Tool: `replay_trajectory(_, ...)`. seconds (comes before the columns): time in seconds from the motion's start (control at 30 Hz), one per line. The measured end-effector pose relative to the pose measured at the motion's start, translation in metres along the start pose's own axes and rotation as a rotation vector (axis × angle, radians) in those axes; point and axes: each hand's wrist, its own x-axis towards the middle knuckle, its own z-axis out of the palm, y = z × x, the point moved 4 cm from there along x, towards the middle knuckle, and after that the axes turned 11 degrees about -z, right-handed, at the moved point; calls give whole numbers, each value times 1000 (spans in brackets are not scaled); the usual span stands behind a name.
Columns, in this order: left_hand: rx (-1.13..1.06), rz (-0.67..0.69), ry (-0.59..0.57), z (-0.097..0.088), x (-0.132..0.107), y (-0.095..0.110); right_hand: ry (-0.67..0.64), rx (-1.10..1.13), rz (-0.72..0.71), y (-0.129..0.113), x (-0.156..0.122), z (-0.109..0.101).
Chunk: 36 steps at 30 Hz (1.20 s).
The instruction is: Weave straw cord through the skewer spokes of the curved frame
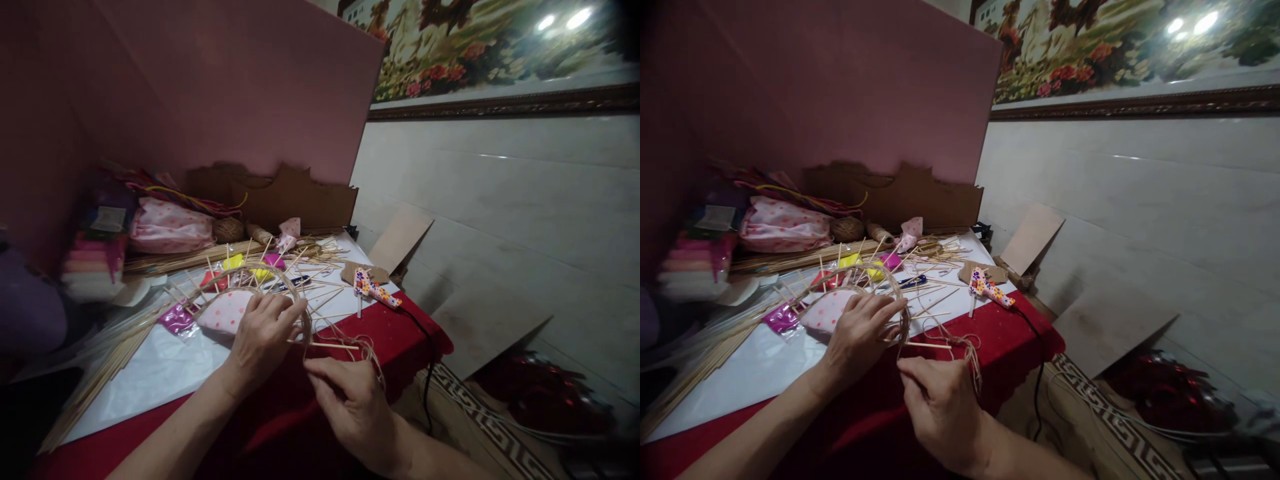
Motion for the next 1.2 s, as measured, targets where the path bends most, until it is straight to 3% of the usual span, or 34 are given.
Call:
replay_trajectory(0.4,8,-9,-1,-2,2,0,132,68,-72,-5,-2,-12)
replay_trajectory(0.77,-32,-22,22,-3,2,0,188,98,-50,-2,-5,-17)
replay_trajectory(1.1,-85,-32,70,-11,2,2,131,256,295,35,4,-12)
replay_trajectory(1.2,-101,-40,58,-10,2,3,199,211,380,46,8,-18)
